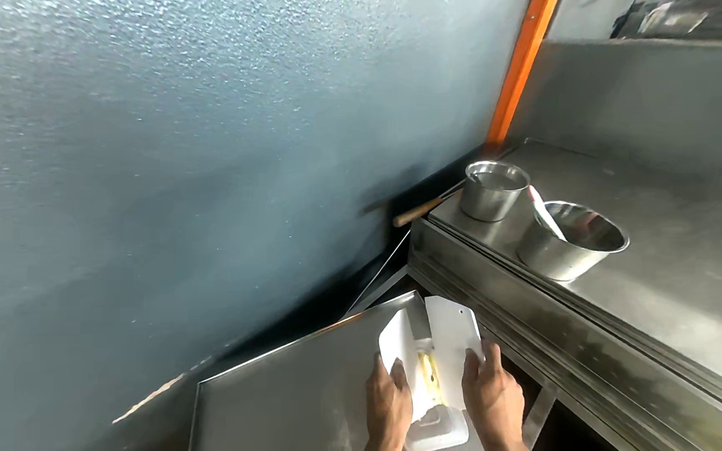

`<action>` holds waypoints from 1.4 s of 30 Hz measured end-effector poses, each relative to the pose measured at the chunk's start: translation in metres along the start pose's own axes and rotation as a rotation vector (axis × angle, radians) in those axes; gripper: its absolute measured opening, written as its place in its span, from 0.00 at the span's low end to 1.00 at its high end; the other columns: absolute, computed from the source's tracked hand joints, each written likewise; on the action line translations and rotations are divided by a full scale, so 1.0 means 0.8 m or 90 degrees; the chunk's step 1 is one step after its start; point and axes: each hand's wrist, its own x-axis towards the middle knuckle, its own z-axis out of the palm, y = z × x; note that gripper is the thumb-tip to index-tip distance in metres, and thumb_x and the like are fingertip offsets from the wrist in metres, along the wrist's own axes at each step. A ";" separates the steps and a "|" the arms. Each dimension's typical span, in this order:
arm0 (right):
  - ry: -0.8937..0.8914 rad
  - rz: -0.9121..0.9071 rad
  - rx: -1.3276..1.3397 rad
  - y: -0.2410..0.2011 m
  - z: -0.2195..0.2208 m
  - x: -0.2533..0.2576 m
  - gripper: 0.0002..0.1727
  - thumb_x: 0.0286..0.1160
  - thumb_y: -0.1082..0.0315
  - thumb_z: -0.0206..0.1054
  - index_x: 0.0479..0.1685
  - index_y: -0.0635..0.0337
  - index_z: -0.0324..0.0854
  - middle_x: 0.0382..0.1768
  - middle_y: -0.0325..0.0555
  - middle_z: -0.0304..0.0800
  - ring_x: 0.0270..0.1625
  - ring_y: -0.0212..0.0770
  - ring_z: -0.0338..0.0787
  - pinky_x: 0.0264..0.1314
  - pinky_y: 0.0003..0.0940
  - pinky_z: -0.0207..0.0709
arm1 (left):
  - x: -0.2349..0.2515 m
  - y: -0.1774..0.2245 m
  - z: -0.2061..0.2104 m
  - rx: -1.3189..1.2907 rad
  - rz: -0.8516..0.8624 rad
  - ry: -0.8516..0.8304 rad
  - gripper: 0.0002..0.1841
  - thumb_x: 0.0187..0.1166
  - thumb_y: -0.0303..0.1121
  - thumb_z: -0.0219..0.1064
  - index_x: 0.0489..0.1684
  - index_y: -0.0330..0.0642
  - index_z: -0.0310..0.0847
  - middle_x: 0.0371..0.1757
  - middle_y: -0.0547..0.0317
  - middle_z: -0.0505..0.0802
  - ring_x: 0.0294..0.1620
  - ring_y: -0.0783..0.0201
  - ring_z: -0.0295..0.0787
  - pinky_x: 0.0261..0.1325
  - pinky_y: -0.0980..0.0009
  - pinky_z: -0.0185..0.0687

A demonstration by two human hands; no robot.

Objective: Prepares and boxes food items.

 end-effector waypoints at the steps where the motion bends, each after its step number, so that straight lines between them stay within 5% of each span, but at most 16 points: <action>1: -0.002 0.004 0.003 0.002 -0.007 -0.003 0.18 0.81 0.65 0.63 0.60 0.69 0.84 0.21 0.59 0.90 0.25 0.65 0.92 0.24 0.60 0.79 | -0.001 0.002 -0.002 -0.005 0.005 0.003 0.27 0.90 0.37 0.59 0.80 0.26 0.69 0.59 0.33 0.92 0.65 0.44 0.90 0.73 0.51 0.79; 11: -0.151 0.052 -0.069 -0.006 0.012 -0.034 0.19 0.85 0.64 0.60 0.67 0.63 0.83 0.29 0.60 0.94 0.33 0.66 0.95 0.34 0.60 0.83 | -0.031 0.028 0.006 0.014 -0.014 -0.036 0.27 0.90 0.37 0.58 0.82 0.26 0.67 0.59 0.32 0.92 0.65 0.41 0.90 0.73 0.49 0.80; 21: 0.003 0.010 0.001 -0.010 -0.031 -0.040 0.16 0.79 0.67 0.64 0.57 0.70 0.85 0.21 0.59 0.90 0.22 0.64 0.92 0.23 0.59 0.81 | -0.022 0.016 0.020 0.022 -0.023 -0.043 0.25 0.90 0.35 0.57 0.81 0.28 0.69 0.56 0.34 0.93 0.61 0.43 0.92 0.70 0.50 0.82; 27: -0.068 0.002 -0.031 -0.017 0.000 -0.051 0.17 0.80 0.67 0.63 0.60 0.67 0.86 0.26 0.60 0.93 0.27 0.64 0.94 0.26 0.59 0.82 | -0.042 0.030 0.003 0.056 0.006 -0.050 0.27 0.90 0.35 0.56 0.83 0.25 0.66 0.63 0.32 0.90 0.67 0.41 0.89 0.75 0.50 0.79; 36: -0.195 0.054 -0.064 -0.006 0.009 -0.049 0.20 0.86 0.64 0.58 0.70 0.63 0.81 0.34 0.61 0.96 0.35 0.67 0.95 0.36 0.62 0.83 | -0.054 0.057 -0.019 0.032 0.015 -0.020 0.27 0.90 0.36 0.57 0.81 0.24 0.66 0.62 0.30 0.90 0.67 0.40 0.89 0.73 0.49 0.80; 42: -0.104 0.018 -0.014 -0.006 -0.018 -0.055 0.18 0.82 0.65 0.62 0.63 0.68 0.85 0.27 0.63 0.93 0.30 0.69 0.94 0.31 0.63 0.82 | -0.027 0.041 0.019 0.073 -0.031 -0.092 0.26 0.92 0.35 0.53 0.85 0.31 0.64 0.68 0.36 0.88 0.71 0.45 0.87 0.77 0.52 0.78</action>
